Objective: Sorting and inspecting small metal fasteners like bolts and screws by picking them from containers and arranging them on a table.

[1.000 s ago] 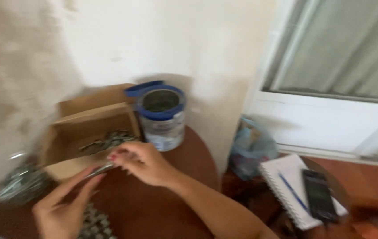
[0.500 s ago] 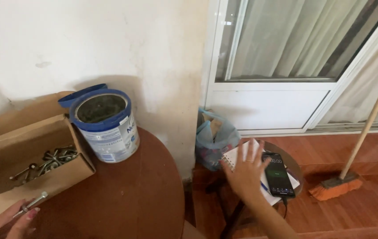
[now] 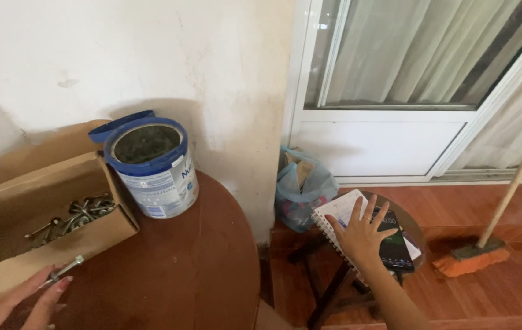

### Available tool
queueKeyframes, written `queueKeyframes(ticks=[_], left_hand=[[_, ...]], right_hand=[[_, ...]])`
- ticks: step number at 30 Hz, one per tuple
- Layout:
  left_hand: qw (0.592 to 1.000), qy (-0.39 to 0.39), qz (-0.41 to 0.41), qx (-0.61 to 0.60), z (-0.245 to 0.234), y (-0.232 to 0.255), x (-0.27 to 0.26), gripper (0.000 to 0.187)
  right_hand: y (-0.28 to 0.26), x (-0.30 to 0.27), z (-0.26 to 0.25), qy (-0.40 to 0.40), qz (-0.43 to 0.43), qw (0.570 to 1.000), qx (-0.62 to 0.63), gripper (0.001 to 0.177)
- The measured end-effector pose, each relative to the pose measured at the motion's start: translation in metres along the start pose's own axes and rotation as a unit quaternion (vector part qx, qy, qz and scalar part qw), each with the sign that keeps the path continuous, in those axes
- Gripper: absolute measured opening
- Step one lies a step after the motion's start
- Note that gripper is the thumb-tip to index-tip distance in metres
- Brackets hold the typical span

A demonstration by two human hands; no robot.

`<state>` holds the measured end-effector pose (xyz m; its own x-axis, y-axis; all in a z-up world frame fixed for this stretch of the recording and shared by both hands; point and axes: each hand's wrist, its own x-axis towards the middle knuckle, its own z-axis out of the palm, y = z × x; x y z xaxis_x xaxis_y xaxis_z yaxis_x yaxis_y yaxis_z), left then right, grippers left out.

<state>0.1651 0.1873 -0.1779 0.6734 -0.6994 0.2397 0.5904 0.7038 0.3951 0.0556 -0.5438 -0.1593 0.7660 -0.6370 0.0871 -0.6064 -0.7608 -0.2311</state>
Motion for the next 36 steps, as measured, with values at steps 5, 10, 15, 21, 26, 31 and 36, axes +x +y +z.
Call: queueKeyframes(ticks=[5, 10, 15, 21, 26, 31, 36], left_hand=[[0.483, 0.524, 0.141, 0.687, 0.247, -0.155, 0.077, 0.038], [0.469, 0.52, 0.136, 0.701, 0.213, -0.133, 0.074, 0.04], [0.422, 0.573, 0.2, 0.673, 0.281, -0.182, 0.091, 0.03], [0.476, 0.411, 0.444, 0.638, 0.238, -0.177, 0.081, 0.027], [0.537, 0.434, 0.394, 0.606, 0.235, -0.169, 0.076, 0.027], [0.51, 0.393, 0.417, 0.642, 0.235, -0.166, 0.072, 0.025], [0.542, 0.377, 0.412, 0.628, 0.247, -0.168, 0.071, 0.025]], right_hand=[[-0.081, -0.063, -0.078, 0.249, -0.271, 0.92, 0.139, 0.082], [-0.195, -0.151, -0.169, 0.136, -0.486, 0.75, 0.429, 0.04], [-0.293, -0.182, -0.185, -0.06, -0.633, 0.614, 0.469, 0.029], [-0.336, -0.199, -0.159, 0.126, -0.622, 0.654, 0.411, 0.034], [-0.335, -0.186, -0.131, -0.238, -0.596, 0.566, 0.517, 0.029], [-0.34, -0.174, -0.118, -0.337, -0.58, 0.493, 0.555, 0.027], [-0.334, -0.179, -0.126, -0.314, -0.607, 0.521, 0.511, 0.029]])
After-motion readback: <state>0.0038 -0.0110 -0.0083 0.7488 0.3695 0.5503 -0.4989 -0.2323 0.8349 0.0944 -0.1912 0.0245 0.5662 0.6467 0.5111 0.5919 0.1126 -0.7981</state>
